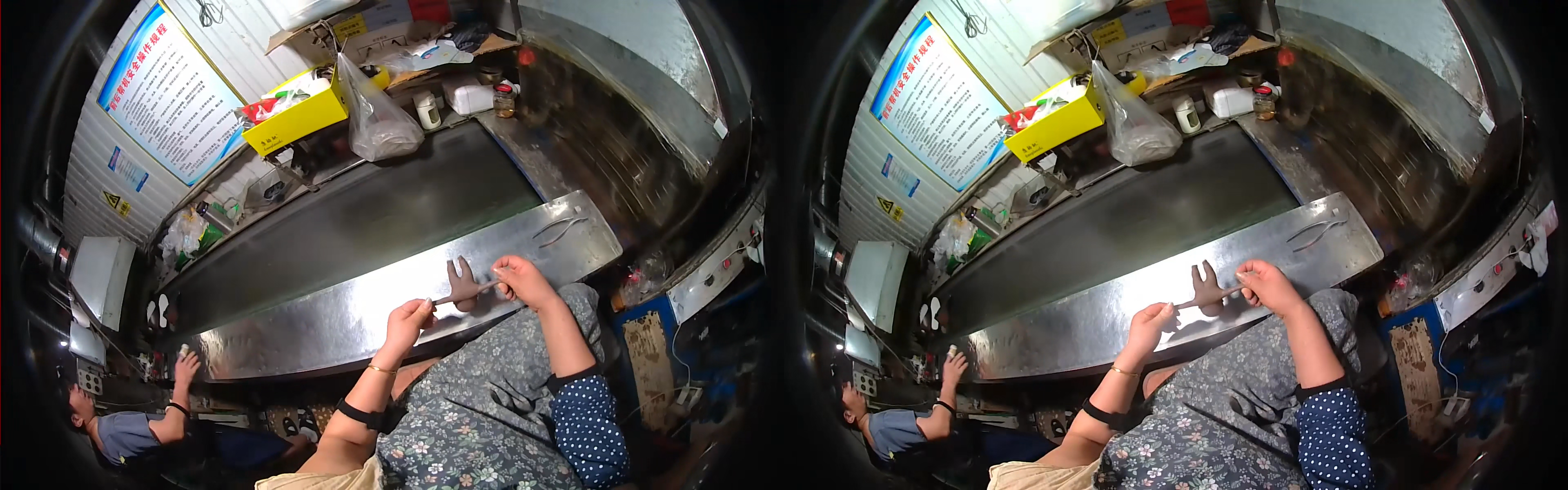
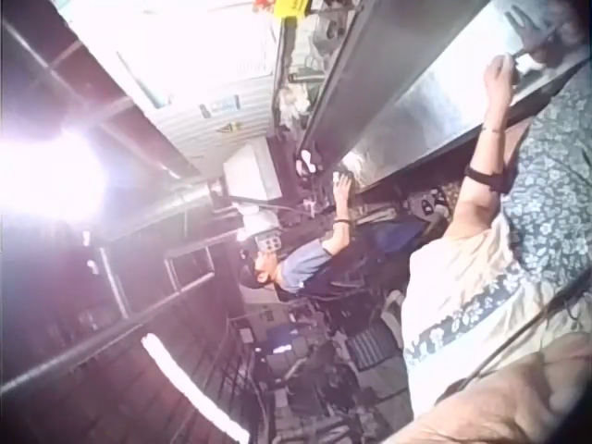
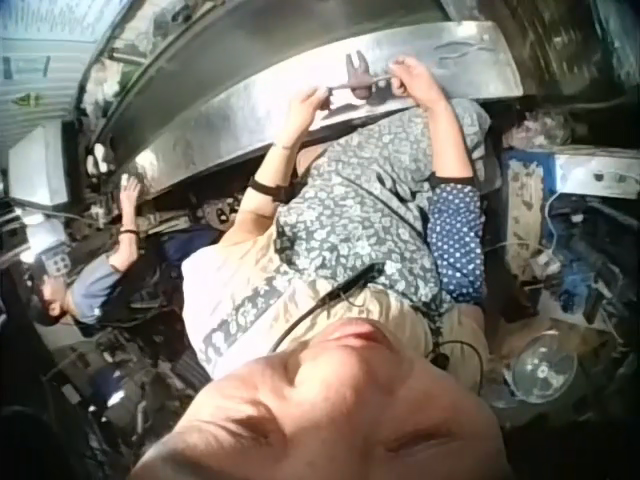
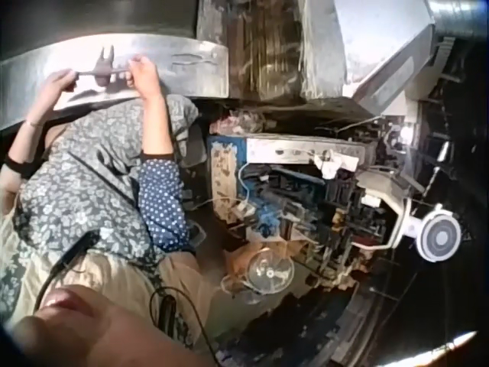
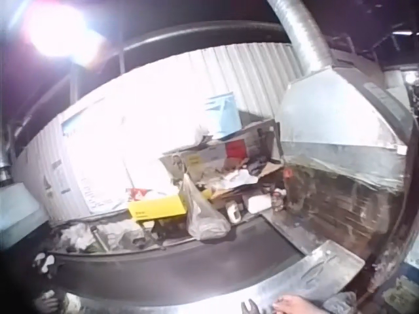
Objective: Operate a shoe-lasting machine to shape and press footwear components.
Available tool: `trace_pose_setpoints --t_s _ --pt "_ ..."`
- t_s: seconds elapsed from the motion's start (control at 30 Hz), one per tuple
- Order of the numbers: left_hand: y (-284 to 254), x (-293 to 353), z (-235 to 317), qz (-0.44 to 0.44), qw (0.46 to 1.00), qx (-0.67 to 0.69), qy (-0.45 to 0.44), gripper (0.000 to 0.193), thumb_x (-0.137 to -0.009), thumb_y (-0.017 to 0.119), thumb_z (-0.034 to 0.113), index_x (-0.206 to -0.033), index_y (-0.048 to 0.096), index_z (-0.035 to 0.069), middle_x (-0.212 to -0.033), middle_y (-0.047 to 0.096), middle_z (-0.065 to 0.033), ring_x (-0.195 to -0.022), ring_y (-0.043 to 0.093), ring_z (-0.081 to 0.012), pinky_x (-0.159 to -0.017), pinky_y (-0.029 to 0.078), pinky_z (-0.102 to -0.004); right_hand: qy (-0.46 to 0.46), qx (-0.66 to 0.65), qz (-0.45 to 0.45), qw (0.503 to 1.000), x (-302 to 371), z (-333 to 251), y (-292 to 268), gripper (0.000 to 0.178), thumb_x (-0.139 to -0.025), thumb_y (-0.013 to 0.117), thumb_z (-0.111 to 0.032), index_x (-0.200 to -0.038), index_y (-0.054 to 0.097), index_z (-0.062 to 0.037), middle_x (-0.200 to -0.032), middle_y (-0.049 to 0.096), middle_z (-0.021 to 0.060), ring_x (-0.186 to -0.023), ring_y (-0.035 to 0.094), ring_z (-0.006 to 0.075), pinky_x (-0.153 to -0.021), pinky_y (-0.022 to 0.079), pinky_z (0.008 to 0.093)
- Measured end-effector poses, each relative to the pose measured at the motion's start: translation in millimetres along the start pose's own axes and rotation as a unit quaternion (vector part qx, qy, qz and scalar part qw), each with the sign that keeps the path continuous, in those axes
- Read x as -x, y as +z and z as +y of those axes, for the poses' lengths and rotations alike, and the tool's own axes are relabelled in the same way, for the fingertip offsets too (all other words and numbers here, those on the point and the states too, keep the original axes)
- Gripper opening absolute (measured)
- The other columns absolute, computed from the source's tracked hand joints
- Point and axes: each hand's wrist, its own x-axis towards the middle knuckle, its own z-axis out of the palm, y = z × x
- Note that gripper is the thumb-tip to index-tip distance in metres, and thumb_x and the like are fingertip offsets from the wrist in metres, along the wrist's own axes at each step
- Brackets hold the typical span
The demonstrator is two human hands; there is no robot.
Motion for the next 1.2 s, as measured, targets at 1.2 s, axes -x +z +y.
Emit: trace_pose_setpoints --t_s 1.2 --pt "4.4 -34.7 -55.8 0.002 0.997 -0.075 0.007 0.025 -0.097 0.067 0.023 -0.107 0.074 0.001 -0.086 0.073 -0.0059 -0.075 0.064 -0.0123 -0.073 0.052 -0.0293 0.009 0.246 0.014 0.969 -17.6 22.8 9.5 0.015 -0.091 0.066 -0.003 -0.105 0.07 0.001 -0.092 0.07 0.0083 -0.086 0.066 0.0157 -0.078 0.053 0.0311"
